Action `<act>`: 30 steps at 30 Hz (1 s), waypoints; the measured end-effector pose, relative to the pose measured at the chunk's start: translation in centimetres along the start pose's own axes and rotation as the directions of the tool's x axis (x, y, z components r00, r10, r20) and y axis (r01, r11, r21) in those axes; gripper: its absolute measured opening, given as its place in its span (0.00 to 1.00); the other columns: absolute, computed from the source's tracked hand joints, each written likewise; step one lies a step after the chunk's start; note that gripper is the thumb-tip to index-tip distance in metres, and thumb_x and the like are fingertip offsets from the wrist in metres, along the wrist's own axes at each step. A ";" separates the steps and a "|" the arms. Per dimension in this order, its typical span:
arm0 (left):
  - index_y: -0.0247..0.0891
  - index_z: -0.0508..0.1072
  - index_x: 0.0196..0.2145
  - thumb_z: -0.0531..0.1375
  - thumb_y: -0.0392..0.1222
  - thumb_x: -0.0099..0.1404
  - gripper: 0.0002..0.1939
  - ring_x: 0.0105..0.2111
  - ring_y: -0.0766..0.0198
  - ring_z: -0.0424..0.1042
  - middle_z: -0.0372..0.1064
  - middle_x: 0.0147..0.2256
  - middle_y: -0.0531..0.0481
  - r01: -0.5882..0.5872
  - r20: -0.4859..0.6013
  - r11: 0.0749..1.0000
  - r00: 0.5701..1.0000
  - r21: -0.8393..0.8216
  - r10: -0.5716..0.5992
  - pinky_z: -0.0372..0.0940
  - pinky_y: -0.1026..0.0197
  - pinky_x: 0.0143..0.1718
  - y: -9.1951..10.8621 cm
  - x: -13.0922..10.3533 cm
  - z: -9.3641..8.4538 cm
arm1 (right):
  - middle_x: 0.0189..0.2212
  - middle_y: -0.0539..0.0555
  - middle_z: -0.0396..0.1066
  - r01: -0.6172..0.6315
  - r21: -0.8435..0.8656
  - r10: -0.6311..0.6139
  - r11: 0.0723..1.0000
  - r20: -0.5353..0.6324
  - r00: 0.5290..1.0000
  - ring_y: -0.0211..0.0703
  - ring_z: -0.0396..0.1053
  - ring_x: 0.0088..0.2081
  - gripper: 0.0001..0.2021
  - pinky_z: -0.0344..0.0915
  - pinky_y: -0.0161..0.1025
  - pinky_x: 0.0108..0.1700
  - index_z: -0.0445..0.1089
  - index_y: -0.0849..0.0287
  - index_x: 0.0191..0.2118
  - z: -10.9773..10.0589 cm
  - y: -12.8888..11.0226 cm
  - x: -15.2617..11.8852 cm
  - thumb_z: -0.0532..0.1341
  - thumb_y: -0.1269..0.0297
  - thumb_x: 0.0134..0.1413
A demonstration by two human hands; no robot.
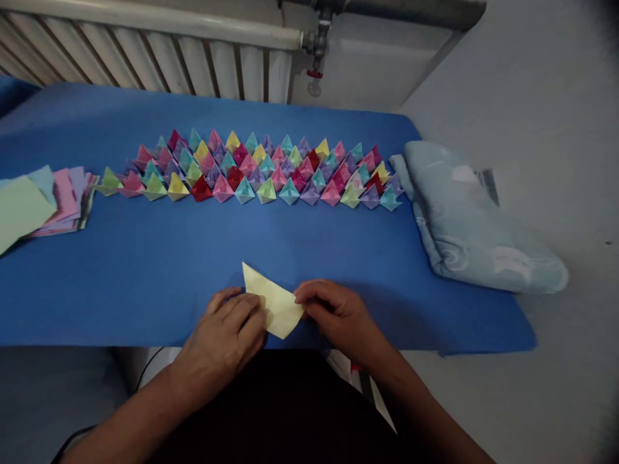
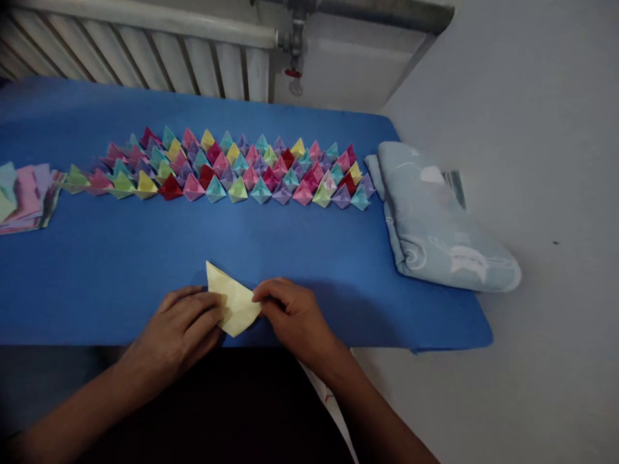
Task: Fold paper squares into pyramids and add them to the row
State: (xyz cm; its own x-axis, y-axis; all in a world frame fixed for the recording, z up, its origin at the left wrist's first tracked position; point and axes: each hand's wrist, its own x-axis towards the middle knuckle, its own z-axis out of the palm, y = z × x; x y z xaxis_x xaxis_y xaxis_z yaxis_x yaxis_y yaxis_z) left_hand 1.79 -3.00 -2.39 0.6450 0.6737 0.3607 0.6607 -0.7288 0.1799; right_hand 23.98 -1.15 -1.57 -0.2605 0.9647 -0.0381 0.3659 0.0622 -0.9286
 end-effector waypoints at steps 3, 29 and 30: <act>0.31 0.71 0.40 0.54 0.30 0.68 0.07 0.40 0.57 0.73 0.73 0.41 0.40 -0.006 -0.011 1.000 1.000 0.027 0.006 0.64 0.48 0.49 0.1 0.1 0.0 | 0.42 0.54 0.74 0.148 -0.135 -0.144 0.980 0.037 0.989 0.41 0.72 0.43 0.13 0.67 0.40 0.47 0.73 0.57 0.39 -0.5 -0.1 -0.6 0.55 0.77 0.53; 0.36 0.70 0.36 0.54 0.36 0.70 0.06 0.42 0.56 0.70 0.70 0.40 0.46 0.255 -0.001 0.962 0.967 -0.098 -0.256 0.62 0.50 0.44 0.2 0.5 0.4 | 0.47 0.60 0.72 0.156 -0.446 -0.160 0.881 0.029 0.987 0.50 0.68 0.49 0.05 0.64 0.49 0.51 0.71 0.59 0.31 -0.2 0.6 0.0 0.60 0.72 0.59; 0.36 0.70 0.36 0.54 0.36 0.70 0.06 0.42 0.56 0.70 0.70 0.40 0.46 0.264 0.004 0.960 0.964 -0.098 -0.265 0.62 0.50 0.43 0.2 0.5 0.4 | 0.47 0.60 0.72 0.147 -0.449 -0.153 0.882 0.023 0.988 0.50 0.67 0.49 0.06 0.64 0.49 0.51 0.70 0.60 0.31 -0.2 0.6 0.0 0.60 0.72 0.59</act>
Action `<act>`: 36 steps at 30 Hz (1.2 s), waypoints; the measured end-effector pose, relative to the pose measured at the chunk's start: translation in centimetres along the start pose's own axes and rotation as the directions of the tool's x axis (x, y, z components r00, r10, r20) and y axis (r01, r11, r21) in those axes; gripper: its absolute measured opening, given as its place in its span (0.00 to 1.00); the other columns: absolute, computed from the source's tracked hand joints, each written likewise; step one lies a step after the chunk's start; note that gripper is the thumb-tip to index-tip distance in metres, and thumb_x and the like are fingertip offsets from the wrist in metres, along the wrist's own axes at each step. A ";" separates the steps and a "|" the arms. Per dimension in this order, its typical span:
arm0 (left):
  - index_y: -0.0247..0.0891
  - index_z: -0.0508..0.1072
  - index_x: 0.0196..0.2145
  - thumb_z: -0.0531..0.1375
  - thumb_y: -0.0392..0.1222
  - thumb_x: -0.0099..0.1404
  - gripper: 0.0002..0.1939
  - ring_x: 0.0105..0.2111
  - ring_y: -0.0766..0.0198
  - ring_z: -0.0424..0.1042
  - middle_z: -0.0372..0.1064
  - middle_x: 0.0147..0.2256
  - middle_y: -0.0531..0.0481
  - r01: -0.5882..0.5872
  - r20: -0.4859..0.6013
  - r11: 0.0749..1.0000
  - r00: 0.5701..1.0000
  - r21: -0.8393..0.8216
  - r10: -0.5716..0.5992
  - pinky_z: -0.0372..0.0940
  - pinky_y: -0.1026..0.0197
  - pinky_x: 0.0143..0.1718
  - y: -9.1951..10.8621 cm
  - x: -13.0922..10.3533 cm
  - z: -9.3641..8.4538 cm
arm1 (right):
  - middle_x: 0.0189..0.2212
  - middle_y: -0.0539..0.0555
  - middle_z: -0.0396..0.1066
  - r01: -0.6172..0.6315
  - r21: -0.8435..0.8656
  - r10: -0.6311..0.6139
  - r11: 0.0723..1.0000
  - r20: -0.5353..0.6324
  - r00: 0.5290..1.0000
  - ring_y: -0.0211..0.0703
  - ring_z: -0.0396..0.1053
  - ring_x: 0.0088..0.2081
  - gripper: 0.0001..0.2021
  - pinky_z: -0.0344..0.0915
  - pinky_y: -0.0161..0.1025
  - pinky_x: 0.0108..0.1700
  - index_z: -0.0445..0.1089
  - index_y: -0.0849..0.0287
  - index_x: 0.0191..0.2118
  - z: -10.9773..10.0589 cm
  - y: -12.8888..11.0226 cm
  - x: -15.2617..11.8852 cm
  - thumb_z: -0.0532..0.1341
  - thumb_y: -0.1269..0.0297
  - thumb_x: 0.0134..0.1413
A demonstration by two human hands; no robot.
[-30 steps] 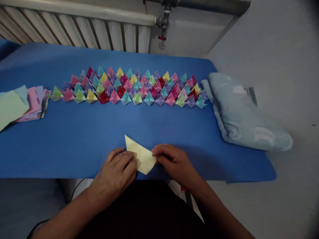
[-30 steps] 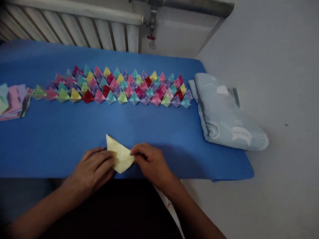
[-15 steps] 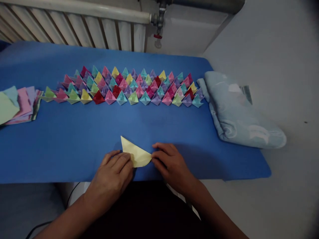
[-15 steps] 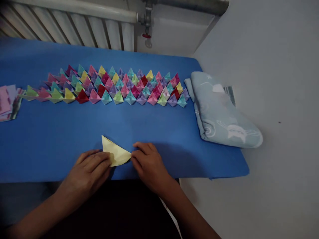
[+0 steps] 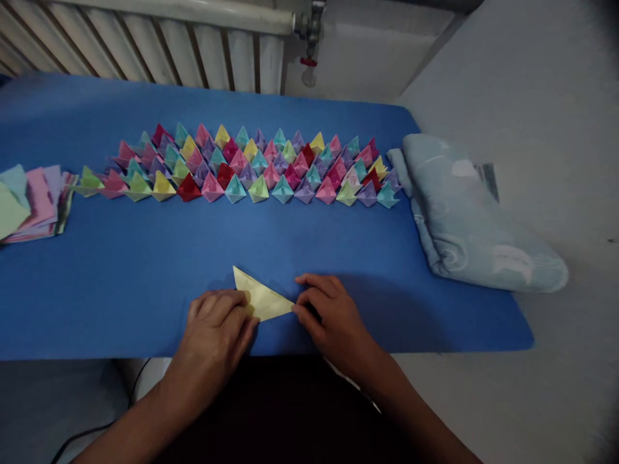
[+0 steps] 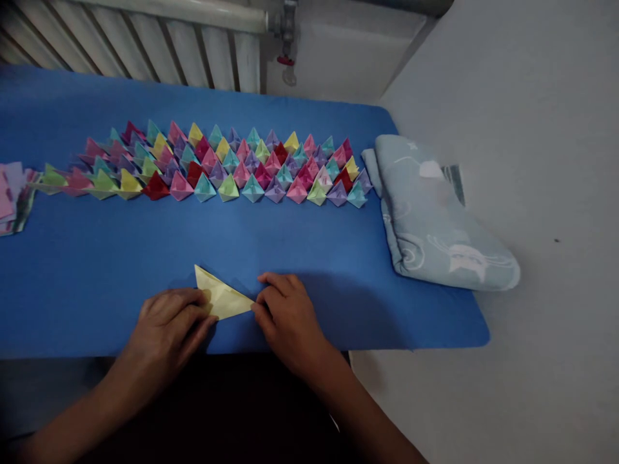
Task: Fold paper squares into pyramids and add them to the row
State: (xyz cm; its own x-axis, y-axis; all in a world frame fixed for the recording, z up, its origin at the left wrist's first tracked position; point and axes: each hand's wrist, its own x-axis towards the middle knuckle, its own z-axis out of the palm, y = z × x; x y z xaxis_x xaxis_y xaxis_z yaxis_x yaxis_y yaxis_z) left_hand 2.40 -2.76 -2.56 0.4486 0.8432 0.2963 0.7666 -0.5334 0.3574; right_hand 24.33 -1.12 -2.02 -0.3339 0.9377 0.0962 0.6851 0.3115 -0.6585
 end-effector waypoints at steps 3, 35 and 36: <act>0.37 0.70 0.36 0.54 0.37 0.70 0.06 0.43 0.55 0.69 0.71 0.41 0.45 0.029 0.010 1.000 1.000 0.001 -0.029 0.61 0.49 0.44 -0.1 -0.1 0.1 | 0.47 0.59 0.72 -0.016 0.001 0.016 1.000 -0.011 1.000 0.50 0.67 0.49 0.07 0.64 0.49 0.51 0.70 0.59 0.30 0.1 0.0 -0.1 0.59 0.72 0.59; 0.39 0.63 0.61 0.47 0.30 0.71 0.23 0.56 0.56 0.67 0.69 0.56 0.43 -0.334 0.108 0.941 0.939 0.049 0.327 0.55 0.48 0.60 -3.4 -3.7 -0.8 | 0.28 0.52 0.71 -0.069 -0.281 0.134 0.957 0.220 0.966 0.43 0.66 0.30 0.03 0.55 0.38 0.31 0.66 0.58 0.31 0.3 -3.5 1.7 0.59 0.71 0.55; 0.39 0.63 0.61 0.47 0.29 0.71 0.23 0.57 0.57 0.67 0.69 0.56 0.43 -0.333 0.097 0.942 0.940 0.046 0.327 0.56 0.48 0.60 -3.4 -3.8 -0.8 | 0.27 0.51 0.70 -0.070 -0.264 0.131 0.962 0.220 0.967 0.42 0.64 0.29 0.05 0.54 0.38 0.30 0.65 0.57 0.29 0.4 -3.6 1.7 0.58 0.72 0.54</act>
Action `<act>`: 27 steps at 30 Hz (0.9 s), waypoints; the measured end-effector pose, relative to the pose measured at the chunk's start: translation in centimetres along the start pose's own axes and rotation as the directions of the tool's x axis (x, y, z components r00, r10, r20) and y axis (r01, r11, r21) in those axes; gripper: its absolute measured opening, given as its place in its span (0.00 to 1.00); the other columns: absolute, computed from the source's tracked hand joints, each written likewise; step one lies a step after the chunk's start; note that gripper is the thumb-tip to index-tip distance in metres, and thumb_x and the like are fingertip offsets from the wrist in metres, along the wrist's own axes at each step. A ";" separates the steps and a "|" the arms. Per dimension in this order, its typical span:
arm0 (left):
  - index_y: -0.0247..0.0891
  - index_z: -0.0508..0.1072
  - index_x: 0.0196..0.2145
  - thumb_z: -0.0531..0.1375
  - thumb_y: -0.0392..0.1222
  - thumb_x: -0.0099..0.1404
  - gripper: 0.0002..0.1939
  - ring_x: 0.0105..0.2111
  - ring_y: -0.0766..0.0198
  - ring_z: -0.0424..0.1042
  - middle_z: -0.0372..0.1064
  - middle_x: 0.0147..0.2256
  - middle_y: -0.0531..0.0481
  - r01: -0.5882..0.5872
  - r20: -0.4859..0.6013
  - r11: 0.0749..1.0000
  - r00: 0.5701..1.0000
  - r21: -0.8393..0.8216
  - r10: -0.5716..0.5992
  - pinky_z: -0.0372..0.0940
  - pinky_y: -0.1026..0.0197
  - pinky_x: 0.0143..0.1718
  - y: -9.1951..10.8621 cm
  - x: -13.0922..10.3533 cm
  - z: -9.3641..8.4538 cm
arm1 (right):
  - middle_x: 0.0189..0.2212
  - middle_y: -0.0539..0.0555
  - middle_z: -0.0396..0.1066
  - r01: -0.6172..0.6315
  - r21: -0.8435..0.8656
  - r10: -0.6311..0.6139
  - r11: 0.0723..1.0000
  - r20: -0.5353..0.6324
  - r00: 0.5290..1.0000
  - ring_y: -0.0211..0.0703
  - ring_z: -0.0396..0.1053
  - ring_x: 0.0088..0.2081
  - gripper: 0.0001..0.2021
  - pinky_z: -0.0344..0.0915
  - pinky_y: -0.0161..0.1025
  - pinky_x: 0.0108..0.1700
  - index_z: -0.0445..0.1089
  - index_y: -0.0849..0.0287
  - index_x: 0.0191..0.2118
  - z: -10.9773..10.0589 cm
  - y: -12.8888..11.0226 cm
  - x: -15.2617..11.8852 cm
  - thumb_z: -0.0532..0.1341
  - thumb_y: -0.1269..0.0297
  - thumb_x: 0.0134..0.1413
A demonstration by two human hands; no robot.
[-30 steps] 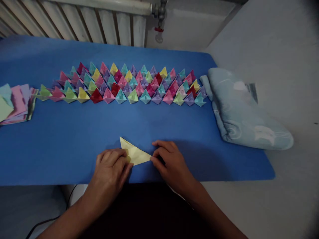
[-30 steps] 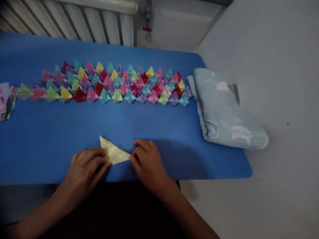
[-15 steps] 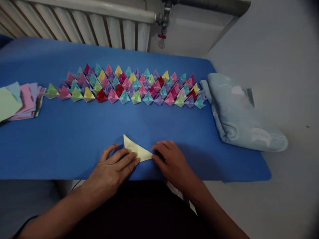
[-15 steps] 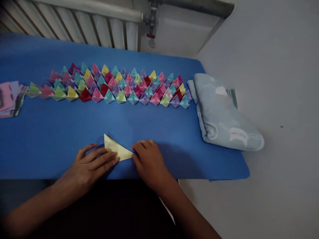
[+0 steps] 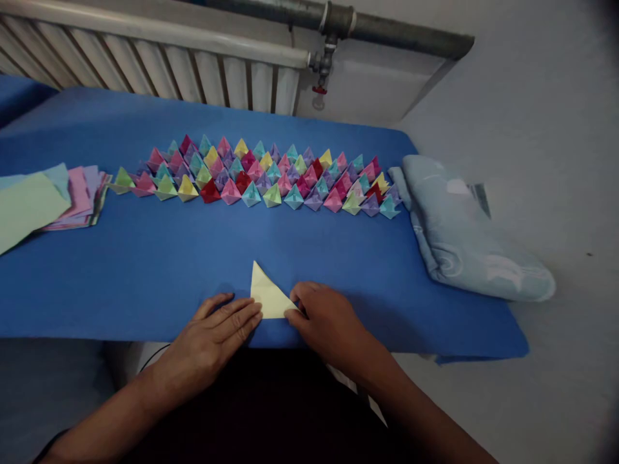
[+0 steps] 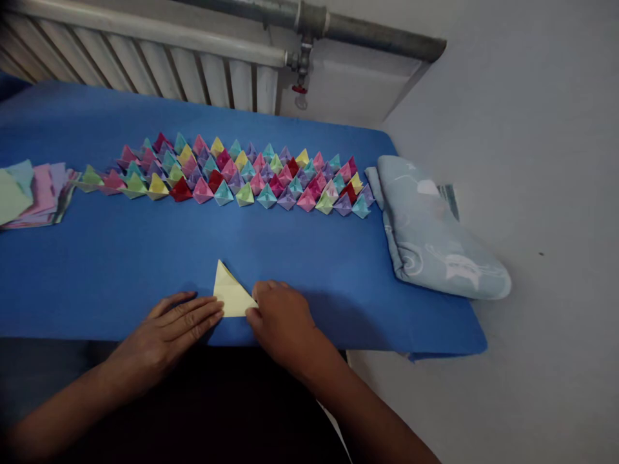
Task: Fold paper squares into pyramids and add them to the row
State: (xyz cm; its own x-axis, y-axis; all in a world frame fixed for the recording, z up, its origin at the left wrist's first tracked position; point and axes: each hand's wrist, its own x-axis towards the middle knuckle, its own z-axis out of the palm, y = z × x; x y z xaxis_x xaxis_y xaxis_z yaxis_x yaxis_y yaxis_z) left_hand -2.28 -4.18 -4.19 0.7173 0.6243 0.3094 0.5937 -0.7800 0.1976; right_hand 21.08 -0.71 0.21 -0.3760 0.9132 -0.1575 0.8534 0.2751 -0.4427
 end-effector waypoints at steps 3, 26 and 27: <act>0.38 0.64 0.60 0.48 0.27 0.70 0.23 0.57 0.56 0.67 0.70 0.55 0.42 0.014 -0.034 1.000 0.999 -0.016 -0.015 0.58 0.48 0.58 0.0 -0.2 0.2 | 0.26 0.50 0.67 0.047 0.028 -0.046 0.998 -0.042 0.998 0.40 0.62 0.29 0.08 0.53 0.37 0.30 0.62 0.57 0.26 0.2 -0.2 -0.2 0.57 0.75 0.52; 0.34 0.74 0.30 0.66 0.58 0.53 0.21 0.21 0.68 0.67 0.70 0.23 0.52 0.560 0.443 -0.052 0.592 -0.827 -0.673 0.61 0.68 0.17 -0.7 6.0 -1.3 | 0.20 0.42 0.58 0.046 0.633 0.138 0.773 -0.238 0.961 0.33 0.56 0.23 0.07 0.53 0.31 0.27 0.61 0.56 0.27 -0.8 -0.5 1.1 0.58 0.66 0.54; 0.34 0.74 0.30 0.66 0.58 0.54 0.22 0.20 0.69 0.67 0.71 0.23 0.51 0.539 0.434 -0.065 0.595 -0.840 -0.677 0.62 0.68 0.19 -0.9 6.4 -1.5 | 0.19 0.43 0.58 0.071 0.635 0.130 0.769 -0.264 0.956 0.33 0.56 0.22 0.07 0.53 0.31 0.26 0.61 0.56 0.27 -1.2 -0.6 1.4 0.57 0.65 0.55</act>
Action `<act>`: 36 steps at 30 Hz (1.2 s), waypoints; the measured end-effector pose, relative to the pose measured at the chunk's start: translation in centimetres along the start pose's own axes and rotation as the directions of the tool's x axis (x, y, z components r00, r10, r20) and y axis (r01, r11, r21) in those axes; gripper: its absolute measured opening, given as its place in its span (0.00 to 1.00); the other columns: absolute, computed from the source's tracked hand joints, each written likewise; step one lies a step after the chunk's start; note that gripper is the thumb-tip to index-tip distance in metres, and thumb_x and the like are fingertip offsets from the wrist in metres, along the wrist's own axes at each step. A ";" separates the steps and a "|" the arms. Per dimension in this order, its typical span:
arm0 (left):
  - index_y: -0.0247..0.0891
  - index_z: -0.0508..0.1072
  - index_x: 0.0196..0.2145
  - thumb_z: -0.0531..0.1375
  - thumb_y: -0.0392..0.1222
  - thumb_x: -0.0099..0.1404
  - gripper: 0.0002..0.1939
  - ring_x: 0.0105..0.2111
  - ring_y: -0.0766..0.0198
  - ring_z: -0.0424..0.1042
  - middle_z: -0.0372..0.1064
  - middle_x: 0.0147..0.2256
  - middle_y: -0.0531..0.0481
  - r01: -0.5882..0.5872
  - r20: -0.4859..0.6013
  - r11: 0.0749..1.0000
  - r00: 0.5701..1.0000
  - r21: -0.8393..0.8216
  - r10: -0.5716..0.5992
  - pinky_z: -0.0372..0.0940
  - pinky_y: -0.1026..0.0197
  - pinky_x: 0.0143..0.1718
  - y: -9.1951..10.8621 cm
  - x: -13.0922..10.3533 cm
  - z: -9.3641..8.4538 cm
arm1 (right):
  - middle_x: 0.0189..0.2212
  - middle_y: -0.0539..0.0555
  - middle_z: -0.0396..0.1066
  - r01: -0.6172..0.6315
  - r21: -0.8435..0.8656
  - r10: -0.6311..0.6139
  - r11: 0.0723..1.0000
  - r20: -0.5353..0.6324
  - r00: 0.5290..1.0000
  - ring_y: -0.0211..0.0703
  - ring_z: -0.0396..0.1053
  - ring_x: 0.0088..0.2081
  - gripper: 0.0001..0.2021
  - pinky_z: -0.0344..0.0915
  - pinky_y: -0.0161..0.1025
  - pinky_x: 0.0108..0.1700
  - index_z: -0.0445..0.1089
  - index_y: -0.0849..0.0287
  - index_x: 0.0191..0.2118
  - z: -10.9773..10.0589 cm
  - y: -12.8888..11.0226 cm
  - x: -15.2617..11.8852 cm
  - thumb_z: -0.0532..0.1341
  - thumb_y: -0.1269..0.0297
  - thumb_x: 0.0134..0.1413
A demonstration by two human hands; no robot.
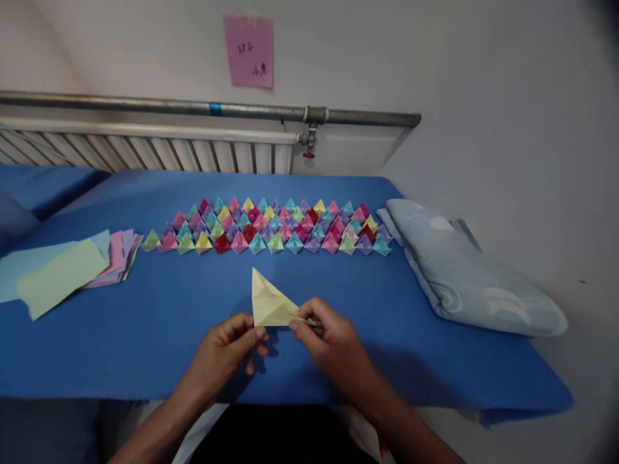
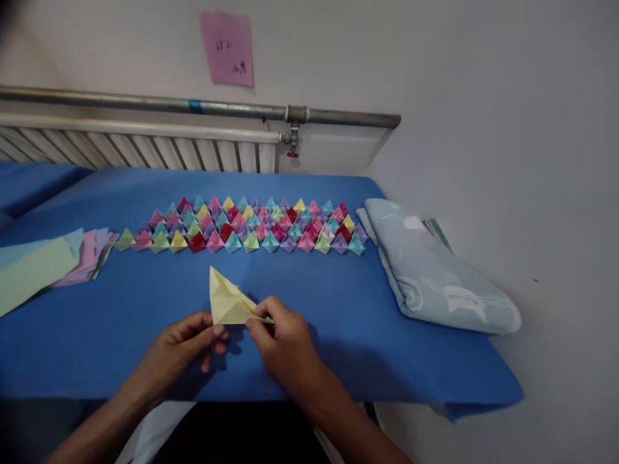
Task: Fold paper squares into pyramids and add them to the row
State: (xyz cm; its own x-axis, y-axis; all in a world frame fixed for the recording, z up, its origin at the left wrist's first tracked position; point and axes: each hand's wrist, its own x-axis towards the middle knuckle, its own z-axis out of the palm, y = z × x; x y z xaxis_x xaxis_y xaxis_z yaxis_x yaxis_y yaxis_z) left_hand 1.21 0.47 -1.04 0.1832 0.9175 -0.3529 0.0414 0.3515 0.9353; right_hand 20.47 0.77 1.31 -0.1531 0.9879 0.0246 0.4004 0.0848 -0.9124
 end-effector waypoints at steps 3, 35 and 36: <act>0.34 0.76 0.35 0.67 0.57 0.55 0.21 0.20 0.70 0.68 0.75 0.27 0.49 -0.066 -0.009 0.997 0.998 -0.035 0.065 0.64 0.66 0.23 1.3 1.0 -0.4 | 0.20 0.44 0.60 0.115 -0.016 -0.115 0.993 -0.058 0.992 0.33 0.58 0.23 0.07 0.53 0.31 0.26 0.62 0.57 0.27 -0.4 -0.8 1.3 0.57 0.66 0.56; 0.35 0.74 0.28 0.66 0.53 0.59 0.17 0.25 0.69 0.68 0.70 0.24 0.52 -0.157 0.384 0.985 0.907 -0.068 0.171 0.63 0.64 0.32 4.0 13.5 -3.1 | 0.41 0.55 0.71 0.375 -0.021 -0.373 0.927 -0.162 0.913 0.43 0.71 0.46 0.06 0.67 0.39 0.46 0.73 0.56 0.36 -2.9 0.9 11.0 0.58 0.70 0.57; 0.35 0.74 0.28 0.66 0.53 0.59 0.17 0.25 0.69 0.68 0.70 0.25 0.52 -0.152 0.383 0.987 0.909 -0.061 0.164 0.63 0.64 0.31 4.0 13.5 -3.2 | 0.40 0.55 0.72 0.377 -0.021 -0.376 0.926 -0.151 0.914 0.43 0.71 0.45 0.06 0.66 0.40 0.47 0.73 0.56 0.36 -2.9 0.8 11.0 0.58 0.70 0.57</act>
State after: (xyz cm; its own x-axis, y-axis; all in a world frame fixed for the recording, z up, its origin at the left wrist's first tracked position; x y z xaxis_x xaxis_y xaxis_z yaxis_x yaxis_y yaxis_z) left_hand 0.71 14.83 -2.12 0.5499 0.8202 -0.1577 -0.0471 0.2190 0.9746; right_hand 21.75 12.12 2.03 -0.1542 0.8908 0.4274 0.3320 0.4541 -0.8268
